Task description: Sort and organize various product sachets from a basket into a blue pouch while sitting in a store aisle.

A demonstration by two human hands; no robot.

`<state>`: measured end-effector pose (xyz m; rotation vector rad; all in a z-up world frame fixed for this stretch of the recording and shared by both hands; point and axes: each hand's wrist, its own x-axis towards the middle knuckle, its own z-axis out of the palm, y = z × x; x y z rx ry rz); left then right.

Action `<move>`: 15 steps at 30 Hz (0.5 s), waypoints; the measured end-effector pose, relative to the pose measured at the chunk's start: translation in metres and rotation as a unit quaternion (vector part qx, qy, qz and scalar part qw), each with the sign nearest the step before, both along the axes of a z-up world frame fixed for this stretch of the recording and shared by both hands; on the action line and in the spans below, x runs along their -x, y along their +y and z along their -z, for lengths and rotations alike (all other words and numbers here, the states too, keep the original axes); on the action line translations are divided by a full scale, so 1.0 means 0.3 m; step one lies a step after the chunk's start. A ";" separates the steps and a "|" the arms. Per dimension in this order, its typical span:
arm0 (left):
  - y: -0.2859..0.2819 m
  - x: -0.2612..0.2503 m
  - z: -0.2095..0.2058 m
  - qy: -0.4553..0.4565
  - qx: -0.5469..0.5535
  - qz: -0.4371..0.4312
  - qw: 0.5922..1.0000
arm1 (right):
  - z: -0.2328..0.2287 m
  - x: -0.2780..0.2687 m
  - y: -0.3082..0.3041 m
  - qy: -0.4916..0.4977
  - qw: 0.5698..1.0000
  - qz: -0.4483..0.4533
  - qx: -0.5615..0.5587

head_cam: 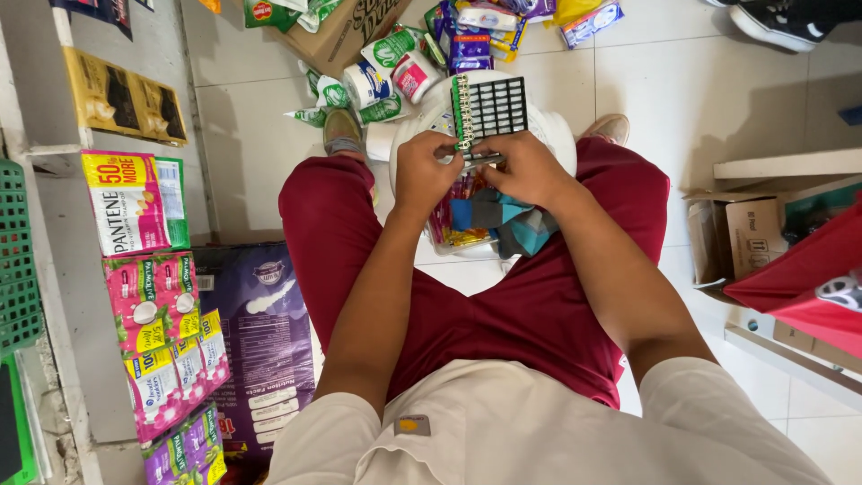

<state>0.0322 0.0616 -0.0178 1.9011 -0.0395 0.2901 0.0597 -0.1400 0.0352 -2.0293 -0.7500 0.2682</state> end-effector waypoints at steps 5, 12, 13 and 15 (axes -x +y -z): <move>-0.003 -0.003 0.013 -0.008 -0.038 0.006 0.999 | 0.021 -0.007 -0.007 -0.009 1.000 0.002 0.012; -0.012 0.009 -0.016 0.046 -0.112 0.005 0.993 | 0.162 -0.116 -0.088 0.013 0.980 0.198 -0.024; -0.017 0.011 -0.020 0.048 -0.135 0.002 0.990 | 0.172 -0.132 -0.100 -0.006 0.965 0.262 0.003; -0.017 0.013 -0.029 0.057 -0.138 0.006 0.989 | 0.253 -0.165 -0.116 0.043 0.955 0.286 0.069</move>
